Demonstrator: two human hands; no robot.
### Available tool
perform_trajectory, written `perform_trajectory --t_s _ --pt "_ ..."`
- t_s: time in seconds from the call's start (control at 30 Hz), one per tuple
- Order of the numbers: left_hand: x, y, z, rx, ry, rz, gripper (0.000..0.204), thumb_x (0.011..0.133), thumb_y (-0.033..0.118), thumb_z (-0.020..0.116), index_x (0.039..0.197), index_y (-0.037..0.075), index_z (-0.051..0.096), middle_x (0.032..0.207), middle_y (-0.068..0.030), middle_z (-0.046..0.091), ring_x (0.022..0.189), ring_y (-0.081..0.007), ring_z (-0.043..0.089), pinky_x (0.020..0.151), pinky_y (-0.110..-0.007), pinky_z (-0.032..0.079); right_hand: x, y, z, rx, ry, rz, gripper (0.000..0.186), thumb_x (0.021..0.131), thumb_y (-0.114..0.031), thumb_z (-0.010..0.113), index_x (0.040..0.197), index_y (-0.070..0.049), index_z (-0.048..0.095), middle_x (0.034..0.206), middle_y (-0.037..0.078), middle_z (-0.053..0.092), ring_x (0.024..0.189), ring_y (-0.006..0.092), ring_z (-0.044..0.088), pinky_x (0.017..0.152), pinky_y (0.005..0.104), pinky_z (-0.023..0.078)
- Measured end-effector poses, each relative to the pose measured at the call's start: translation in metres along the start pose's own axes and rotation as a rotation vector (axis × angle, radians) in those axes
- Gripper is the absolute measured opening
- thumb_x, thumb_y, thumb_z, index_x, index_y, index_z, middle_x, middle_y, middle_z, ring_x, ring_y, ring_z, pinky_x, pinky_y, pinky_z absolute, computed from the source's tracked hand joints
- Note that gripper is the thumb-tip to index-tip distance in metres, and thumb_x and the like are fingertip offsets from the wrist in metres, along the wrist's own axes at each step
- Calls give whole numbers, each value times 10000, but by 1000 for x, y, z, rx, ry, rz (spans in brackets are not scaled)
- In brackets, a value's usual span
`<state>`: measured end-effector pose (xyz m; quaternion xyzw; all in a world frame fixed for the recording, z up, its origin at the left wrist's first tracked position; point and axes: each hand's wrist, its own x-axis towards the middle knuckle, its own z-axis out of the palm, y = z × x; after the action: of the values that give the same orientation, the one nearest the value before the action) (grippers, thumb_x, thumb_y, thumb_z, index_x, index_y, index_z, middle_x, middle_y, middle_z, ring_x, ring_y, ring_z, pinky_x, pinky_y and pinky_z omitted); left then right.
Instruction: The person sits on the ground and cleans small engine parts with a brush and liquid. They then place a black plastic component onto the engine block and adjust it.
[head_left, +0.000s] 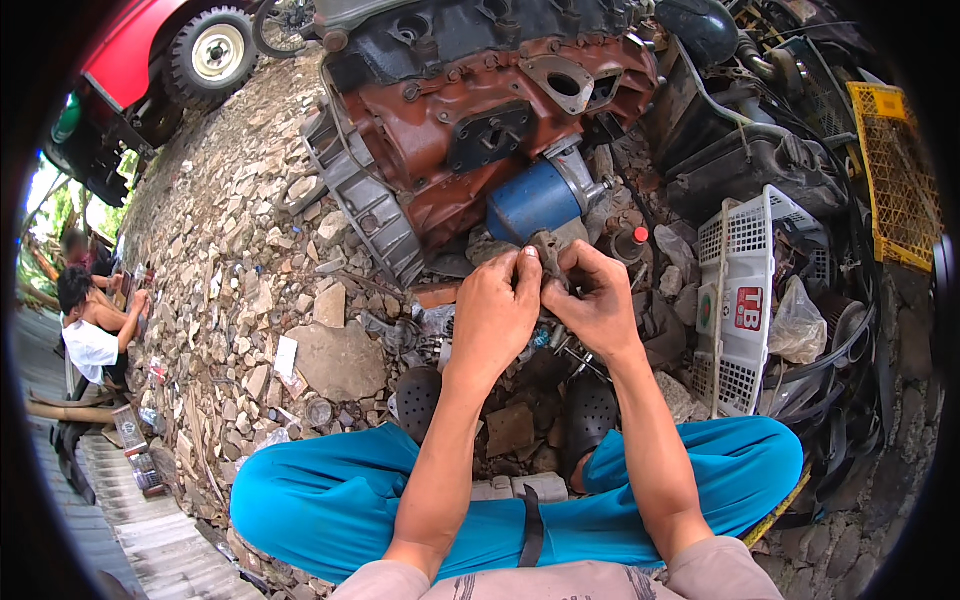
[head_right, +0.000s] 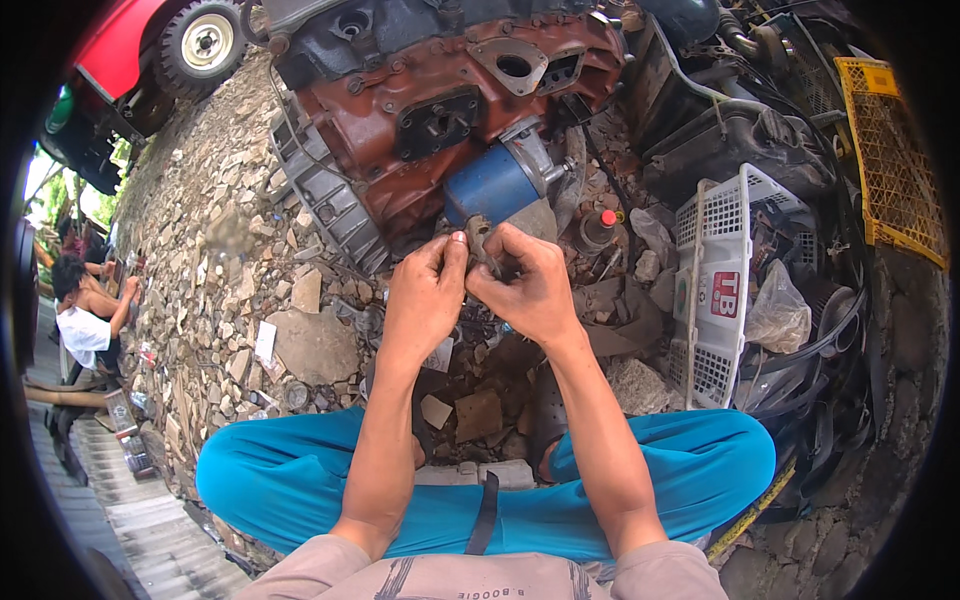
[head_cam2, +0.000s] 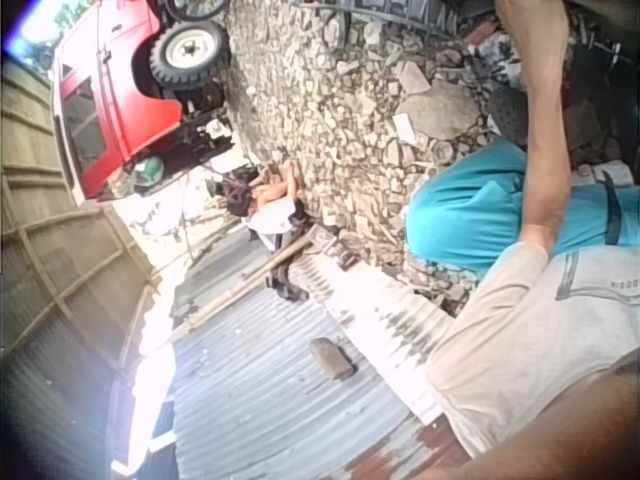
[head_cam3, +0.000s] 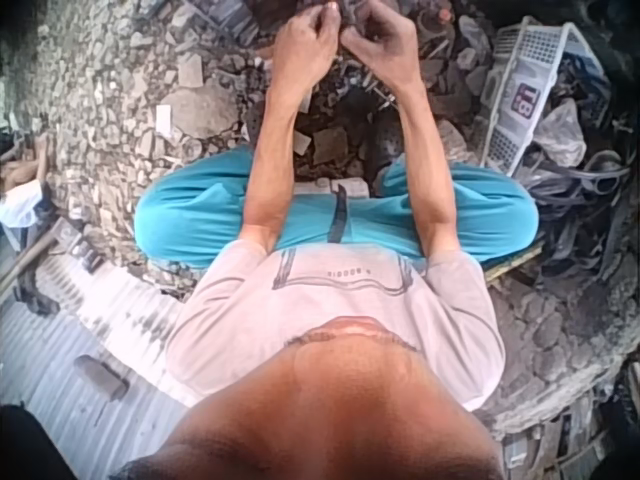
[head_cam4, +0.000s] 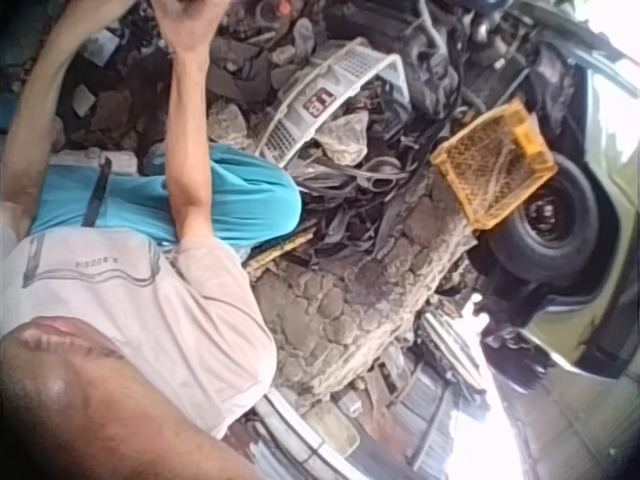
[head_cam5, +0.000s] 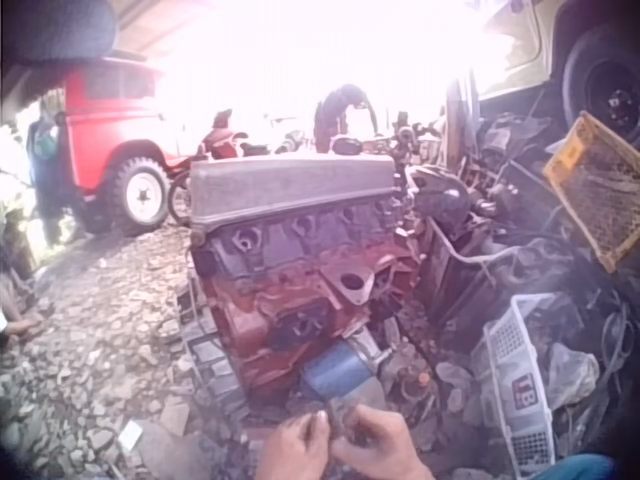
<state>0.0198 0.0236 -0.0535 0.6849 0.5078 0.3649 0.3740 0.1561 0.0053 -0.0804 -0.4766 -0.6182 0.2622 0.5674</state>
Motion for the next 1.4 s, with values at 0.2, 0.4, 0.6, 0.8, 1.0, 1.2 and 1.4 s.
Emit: perform_trajectory --t_s 0.2,0.4,0.6,0.8,1.0,1.2,1.4 --pt "6 -15 3 82 121 319 303 951 203 490 826 -59 575 788 -219 601 753 -408 548 684 -440 430 3 0 2 562 30 488 171 778 -8 599 684 -45 462 637 -92 399 588 1 341 494 208 248" --pt "2 -18 1 -61 19 108 275 922 184 512 797 -50 582 719 -227 577 655 -391 543 629 -422 435 3 -15 -1 326 -91 340 178 751 33 616 684 -38 467 619 -64 432 592 1 393 482 221 293" --pt "1 -14 -3 -128 -21 19 254 918 173 512 796 -42 572 667 -221 544 591 -378 518 593 -410 422 3 -12 -4 -106 -95 -49 153 714 34 626 708 -18 482 603 16 426 563 32 413 488 237 332" --pt "10 -29 5 65 139 503 347 944 189 486 697 -53 463 637 -154 477 617 -255 470 591 -371 387 7 -14 -1 614 15 649 191 784 -18 611 662 -49 468 626 -72 436 564 19 362 484 221 289" --pt "3 -21 1 -160 5 75 326 918 173 514 695 -64 529 574 -133 493 552 -219 506 564 -373 417 6 -14 -5 265 -125 315 182 727 19 641 684 -38 474 616 -24 509 512 101 448 499 261 354" --pt "0 -17 -3 -570 -54 -379 457 979 287 487 622 10 554 557 19 493 525 -71 438 498 -278 370 7 -14 -2 -301 -172 -372 235 602 -9 720 750 -37 540 744 104 561 699 306 550 601 393 456" --pt "5 -30 -7 -554 -95 -240 377 981 281 490 702 38 561 612 17 493 560 -69 443 534 -260 375 1 5 0 -43 41 -325 125 714 38 638 796 -18 562 709 75 576 599 115 559 514 271 437"
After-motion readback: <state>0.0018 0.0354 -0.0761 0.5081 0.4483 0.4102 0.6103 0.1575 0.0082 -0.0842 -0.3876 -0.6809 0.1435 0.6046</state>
